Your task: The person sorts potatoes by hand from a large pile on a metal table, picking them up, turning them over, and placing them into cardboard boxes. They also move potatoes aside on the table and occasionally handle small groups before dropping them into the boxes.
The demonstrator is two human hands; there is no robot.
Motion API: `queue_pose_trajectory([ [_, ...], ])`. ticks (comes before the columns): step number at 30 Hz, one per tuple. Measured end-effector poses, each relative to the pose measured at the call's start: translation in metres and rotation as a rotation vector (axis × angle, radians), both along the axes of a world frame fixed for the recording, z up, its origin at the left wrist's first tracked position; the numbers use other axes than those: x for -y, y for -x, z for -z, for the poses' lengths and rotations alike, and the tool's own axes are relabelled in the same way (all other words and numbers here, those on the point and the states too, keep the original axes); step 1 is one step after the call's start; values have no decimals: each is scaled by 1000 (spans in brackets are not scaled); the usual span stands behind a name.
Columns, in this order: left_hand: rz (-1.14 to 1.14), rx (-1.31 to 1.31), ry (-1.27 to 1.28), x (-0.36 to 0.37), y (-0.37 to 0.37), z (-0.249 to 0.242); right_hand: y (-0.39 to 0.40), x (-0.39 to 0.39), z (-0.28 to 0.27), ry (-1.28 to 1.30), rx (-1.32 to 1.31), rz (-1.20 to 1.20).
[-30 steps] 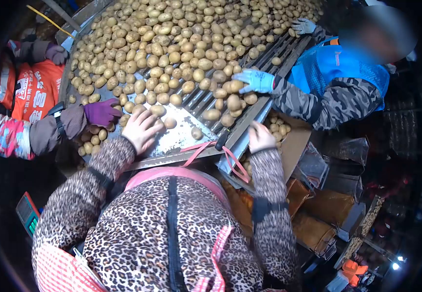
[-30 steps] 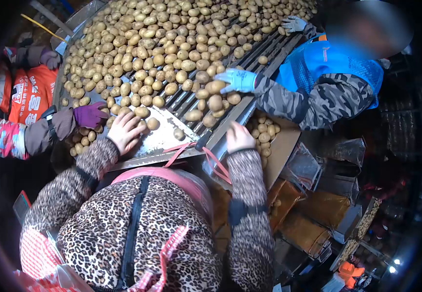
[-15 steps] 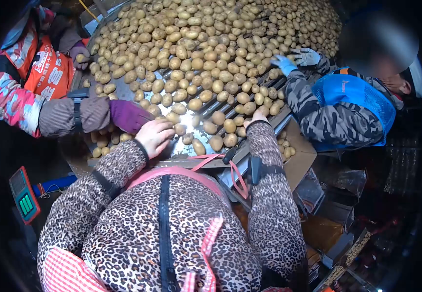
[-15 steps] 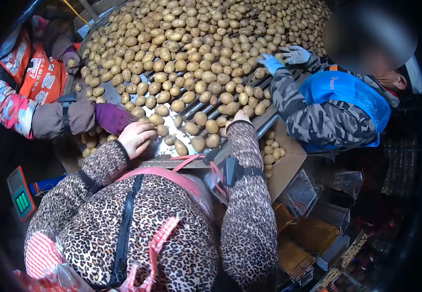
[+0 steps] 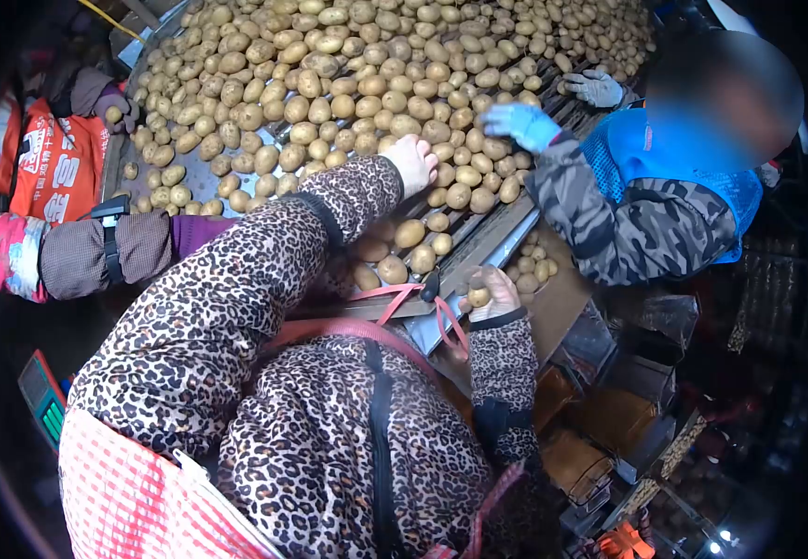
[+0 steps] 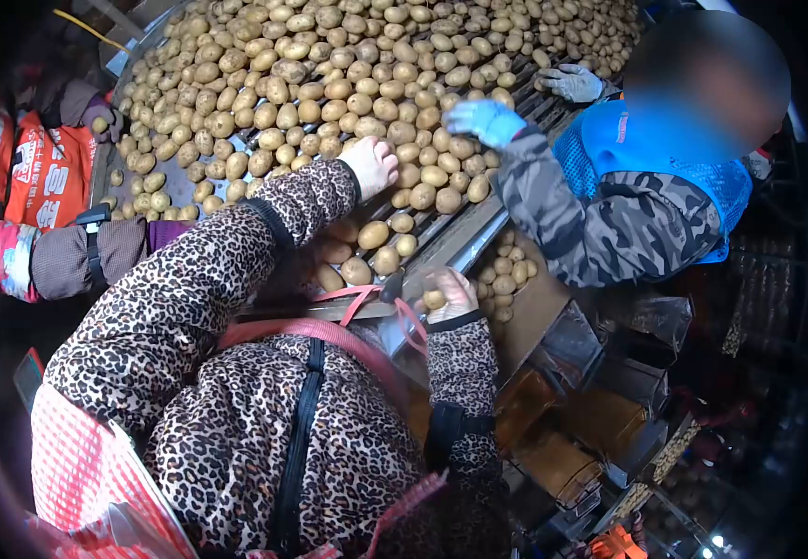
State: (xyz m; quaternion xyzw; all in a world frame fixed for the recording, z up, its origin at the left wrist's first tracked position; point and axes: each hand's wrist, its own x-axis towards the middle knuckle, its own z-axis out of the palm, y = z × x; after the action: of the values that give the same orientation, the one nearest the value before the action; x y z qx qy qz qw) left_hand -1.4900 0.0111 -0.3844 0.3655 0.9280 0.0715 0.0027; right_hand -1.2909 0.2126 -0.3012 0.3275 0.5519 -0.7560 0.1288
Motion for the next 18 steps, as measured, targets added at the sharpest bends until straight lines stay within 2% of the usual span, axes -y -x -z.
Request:
queue_pose_trajectory([
  [1, 27, -71, -56, 3, 0, 13, 3, 0, 3, -74, -25, -83],
  [3, 81, -227, -181, 4, 2, 57, 14, 14, -2, -124, 72, 7],
  [5, 36, -19, -66, 3, -2, 35, 33, 25, -13, -58, 75, -140],
  [7, -188, 50, -93, -5, -12, 8, 51, 26, 31, -367, -235, -340],
  [8, -161, 49, -166, 0, -12, 1, 59, 29, 25, -474, -179, -397],
  [9, -205, 170, -180, 5, -9, 1, 69, 26, 26, -580, -110, -431],
  [11, 12, -28, -117, 39, -28, -5, 86, 12, 30, -970, -261, -499],
  [12, -24, 62, -202, 59, -43, -10, 96, 2, 38, -1197, -356, -553],
  [13, -58, 153, -283, 79, -62, -14, 106, 10, 19, -1230, -337, -559],
  [15, -245, 557, -701, 114, -98, -25, 134, 14, 30, -1294, -335, -651],
  [17, -799, 1250, -606, 137, -119, -103, 172, 37, 33, -1415, -187, -842],
  [18, -703, 1381, -1022, 158, -138, -64, 192, 56, 16, -1322, -55, -895],
])
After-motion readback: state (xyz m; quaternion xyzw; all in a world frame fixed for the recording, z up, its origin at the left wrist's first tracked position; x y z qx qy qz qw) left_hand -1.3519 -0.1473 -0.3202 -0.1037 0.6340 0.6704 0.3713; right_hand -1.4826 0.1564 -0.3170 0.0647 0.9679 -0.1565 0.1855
